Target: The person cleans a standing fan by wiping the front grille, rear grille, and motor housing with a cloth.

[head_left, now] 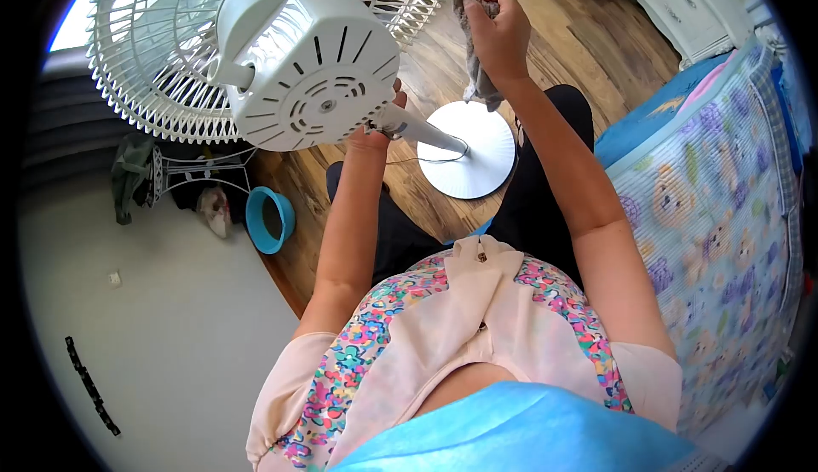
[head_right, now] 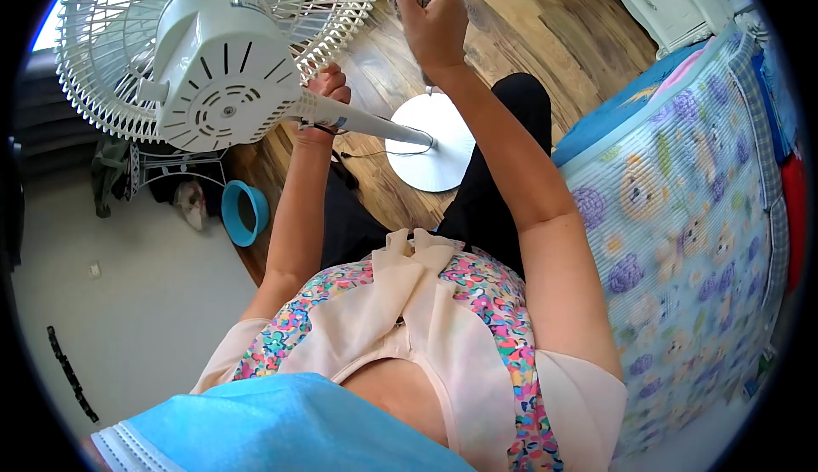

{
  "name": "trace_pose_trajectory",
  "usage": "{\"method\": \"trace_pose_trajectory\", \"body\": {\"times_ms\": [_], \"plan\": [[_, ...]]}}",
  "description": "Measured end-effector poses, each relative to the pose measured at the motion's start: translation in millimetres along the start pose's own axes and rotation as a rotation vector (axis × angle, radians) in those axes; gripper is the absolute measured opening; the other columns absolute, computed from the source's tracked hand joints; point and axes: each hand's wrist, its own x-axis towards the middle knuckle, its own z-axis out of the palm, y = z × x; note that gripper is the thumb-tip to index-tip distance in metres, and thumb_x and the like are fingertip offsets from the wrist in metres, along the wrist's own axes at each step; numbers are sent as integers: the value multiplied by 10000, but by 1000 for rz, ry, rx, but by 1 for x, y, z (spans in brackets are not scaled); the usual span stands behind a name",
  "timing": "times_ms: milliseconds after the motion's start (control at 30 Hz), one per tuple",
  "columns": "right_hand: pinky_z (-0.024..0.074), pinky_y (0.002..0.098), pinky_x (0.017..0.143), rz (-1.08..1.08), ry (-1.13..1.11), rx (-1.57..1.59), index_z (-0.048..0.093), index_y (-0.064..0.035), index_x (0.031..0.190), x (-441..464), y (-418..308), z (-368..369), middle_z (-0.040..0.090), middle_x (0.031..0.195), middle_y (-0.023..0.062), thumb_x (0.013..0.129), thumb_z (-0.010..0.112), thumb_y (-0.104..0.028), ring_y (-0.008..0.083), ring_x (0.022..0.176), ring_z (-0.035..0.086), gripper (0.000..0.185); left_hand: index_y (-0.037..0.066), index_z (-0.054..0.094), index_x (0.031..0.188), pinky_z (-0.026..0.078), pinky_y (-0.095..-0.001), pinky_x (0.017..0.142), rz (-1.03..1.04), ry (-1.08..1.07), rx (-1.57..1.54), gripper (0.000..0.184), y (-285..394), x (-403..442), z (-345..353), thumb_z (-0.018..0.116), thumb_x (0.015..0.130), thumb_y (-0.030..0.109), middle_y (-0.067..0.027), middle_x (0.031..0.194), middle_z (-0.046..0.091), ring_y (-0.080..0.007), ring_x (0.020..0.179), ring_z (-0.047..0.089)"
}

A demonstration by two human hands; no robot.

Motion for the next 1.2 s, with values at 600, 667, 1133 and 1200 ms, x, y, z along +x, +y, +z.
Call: {"method": "trace_pose_trajectory", "body": {"times_ms": [600, 667, 1133, 1200], "plan": [[528, 351, 699, -269, 44, 119, 669, -19, 961, -7, -64, -2, 693, 849, 93, 829, 718, -229, 226, 738, 668, 252, -8, 522, 986, 346, -275, 592, -57, -10, -60, 396, 0, 3, -8, 679, 834, 323, -78, 889, 507, -144, 666, 410], [473, 386, 680, -222, -50, 63, 622, -18, 972, -1, -63, -2, 558, 836, 105, 857, 676, -106, 277, 740, 575, 154, -15, 522, 995, 350, -277, 606, -96, -20, -109, 393, -2, 1, -7, 670, 837, 312, -87, 906, 494, -151, 671, 406], [489, 414, 698, -394, 15, -78, 643, -40, 967, -5, -68, -8, 581, 926, 113, 864, 669, -92, 308, 823, 603, 118, -46, 535, 1013, 352, -293, 618, 0, 41, -34, 467, -5, -7, 15, 639, 858, 382, -117, 942, 502, -165, 693, 410], [510, 354, 710, -424, -1, -112, 694, -69, 1038, -12, -53, 0, 605, 934, 69, 883, 705, -149, 252, 799, 637, 175, -45, 536, 1015, 352, -296, 620, 58, 87, 28, 475, -3, -6, 11, 639, 859, 392, -121, 945, 502, -167, 694, 409]]}}
